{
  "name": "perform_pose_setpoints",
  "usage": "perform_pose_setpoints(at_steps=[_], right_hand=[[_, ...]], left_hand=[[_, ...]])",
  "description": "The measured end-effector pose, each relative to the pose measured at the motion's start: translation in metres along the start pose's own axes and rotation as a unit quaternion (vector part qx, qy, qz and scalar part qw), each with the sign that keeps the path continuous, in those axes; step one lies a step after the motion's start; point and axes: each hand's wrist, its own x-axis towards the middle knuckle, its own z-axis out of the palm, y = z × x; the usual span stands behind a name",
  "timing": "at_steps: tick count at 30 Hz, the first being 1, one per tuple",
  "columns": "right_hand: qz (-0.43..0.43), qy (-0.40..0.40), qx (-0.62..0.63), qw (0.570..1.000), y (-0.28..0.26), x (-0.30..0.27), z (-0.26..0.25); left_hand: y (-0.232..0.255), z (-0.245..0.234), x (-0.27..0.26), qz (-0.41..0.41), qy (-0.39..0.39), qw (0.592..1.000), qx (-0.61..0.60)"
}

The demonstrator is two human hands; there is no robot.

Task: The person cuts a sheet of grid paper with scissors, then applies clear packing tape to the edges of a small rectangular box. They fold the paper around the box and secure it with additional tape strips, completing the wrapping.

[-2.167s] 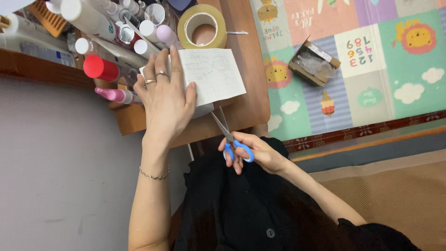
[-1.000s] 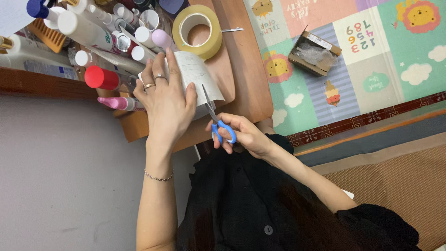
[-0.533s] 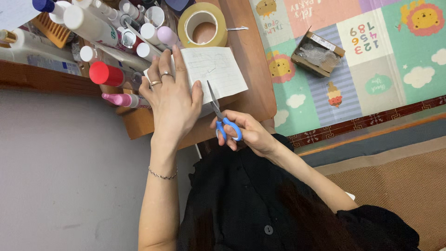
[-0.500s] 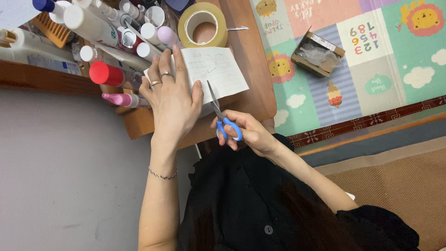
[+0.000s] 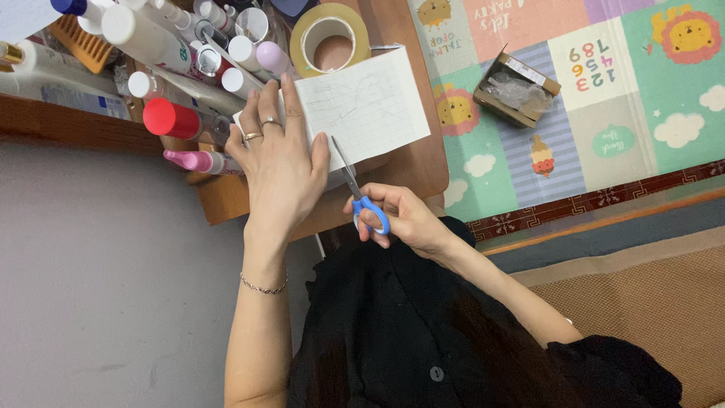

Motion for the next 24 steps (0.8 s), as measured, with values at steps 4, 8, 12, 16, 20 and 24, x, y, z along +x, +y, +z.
perform_pose_setpoints(at_steps=[4, 8, 12, 16, 20, 24], right_hand=[[-0.006, 0.001, 0.011, 1.000, -0.002, 0.005, 0.000], [-0.010, 0.002, -0.004, 1.000, -0.006, 0.011, 0.001], [-0.017, 0.005, -0.002, 1.000, -0.007, 0.013, 0.002], [-0.016, 0.016, 0.010, 1.000, -0.007, 0.013, 0.006], [-0.004, 0.030, 0.004, 1.000, -0.007, 0.011, 0.007], [0.007, 0.038, 0.000, 0.999, -0.006, 0.012, 0.007]], left_hand=[[0.001, -0.001, -0.001, -0.006, -0.005, 1.000, -0.003], [0.001, -0.002, 0.000, -0.007, -0.008, 1.000, -0.002], [0.002, -0.002, 0.000, -0.010, -0.011, 1.000, -0.004], [0.002, -0.004, 0.000, -0.012, -0.013, 1.000, -0.007], [0.003, -0.004, 0.001, -0.010, -0.012, 1.000, -0.004], [0.002, -0.004, 0.001, -0.010, -0.014, 1.000, -0.007]])
